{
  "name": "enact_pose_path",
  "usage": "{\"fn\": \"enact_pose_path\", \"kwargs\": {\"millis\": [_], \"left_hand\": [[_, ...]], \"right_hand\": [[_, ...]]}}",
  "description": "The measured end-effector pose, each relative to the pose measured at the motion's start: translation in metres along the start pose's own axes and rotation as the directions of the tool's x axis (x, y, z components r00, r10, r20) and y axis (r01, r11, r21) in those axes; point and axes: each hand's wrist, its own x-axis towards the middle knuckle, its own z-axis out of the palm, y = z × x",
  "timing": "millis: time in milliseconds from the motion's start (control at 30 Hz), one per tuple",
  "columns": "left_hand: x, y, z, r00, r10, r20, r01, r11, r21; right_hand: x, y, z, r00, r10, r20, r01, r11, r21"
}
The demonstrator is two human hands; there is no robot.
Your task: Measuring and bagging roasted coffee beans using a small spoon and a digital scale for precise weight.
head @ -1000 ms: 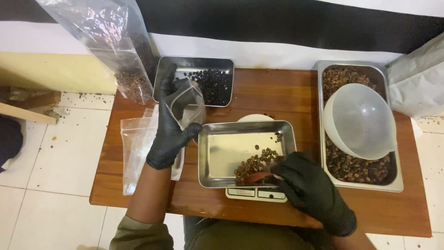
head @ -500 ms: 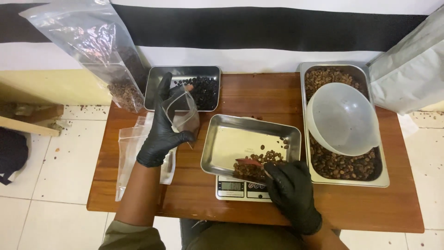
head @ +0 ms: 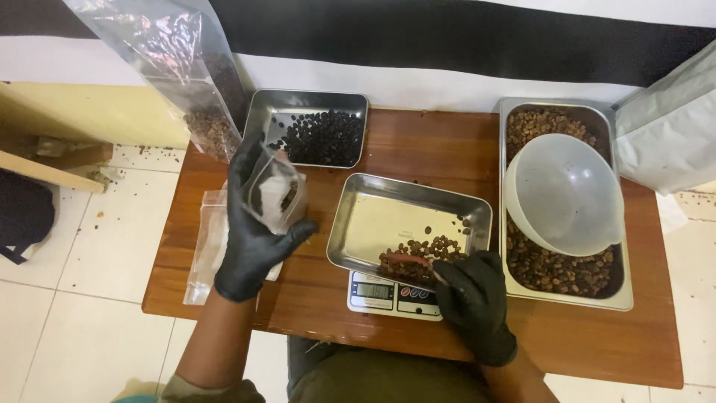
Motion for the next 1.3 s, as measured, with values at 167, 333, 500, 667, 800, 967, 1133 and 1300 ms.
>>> {"fn": "enact_pose_path", "kwargs": {"millis": [167,333,500,667,800,967,1133,1300], "left_hand": [[-0.026,0.016,-0.005,0.995,-0.093,-0.030,0.097,0.976,0.195],[-0.042,0.039,-0.009,0.995,-0.097,0.030,0.080,0.926,0.370],[-0.061,0.025,-0.005,0.989,-0.123,0.079,0.107,0.977,0.185],[-0.065,-0.002,0.000,0.978,-0.166,0.125,0.173,0.983,-0.054],[-0.069,-0.023,0.006,0.980,-0.181,0.086,0.191,0.973,-0.129],[-0.079,-0.032,0.011,0.997,-0.071,0.028,0.063,0.971,0.231],[-0.082,0.002,0.011,0.999,-0.037,-0.014,0.039,0.869,0.493],[-0.096,0.032,0.020,0.953,-0.292,0.083,0.179,0.760,0.624]], "right_hand": [[0.010,0.010,-0.001,1.000,-0.026,-0.004,0.026,0.998,0.062],[0.017,0.007,-0.004,1.000,0.003,-0.016,-0.002,0.997,0.078],[0.014,-0.003,-0.006,0.955,0.151,-0.256,-0.127,0.986,0.109],[0.014,0.000,-0.020,0.940,0.253,-0.229,-0.216,0.961,0.173],[0.027,0.002,-0.025,0.968,0.199,-0.153,-0.186,0.978,0.096],[0.057,0.017,-0.030,0.963,0.208,0.170,-0.187,0.974,-0.129],[0.064,0.041,-0.017,0.905,0.083,0.416,0.001,0.980,-0.198],[0.068,0.051,-0.011,0.830,-0.109,0.547,0.229,0.961,-0.155]]}}
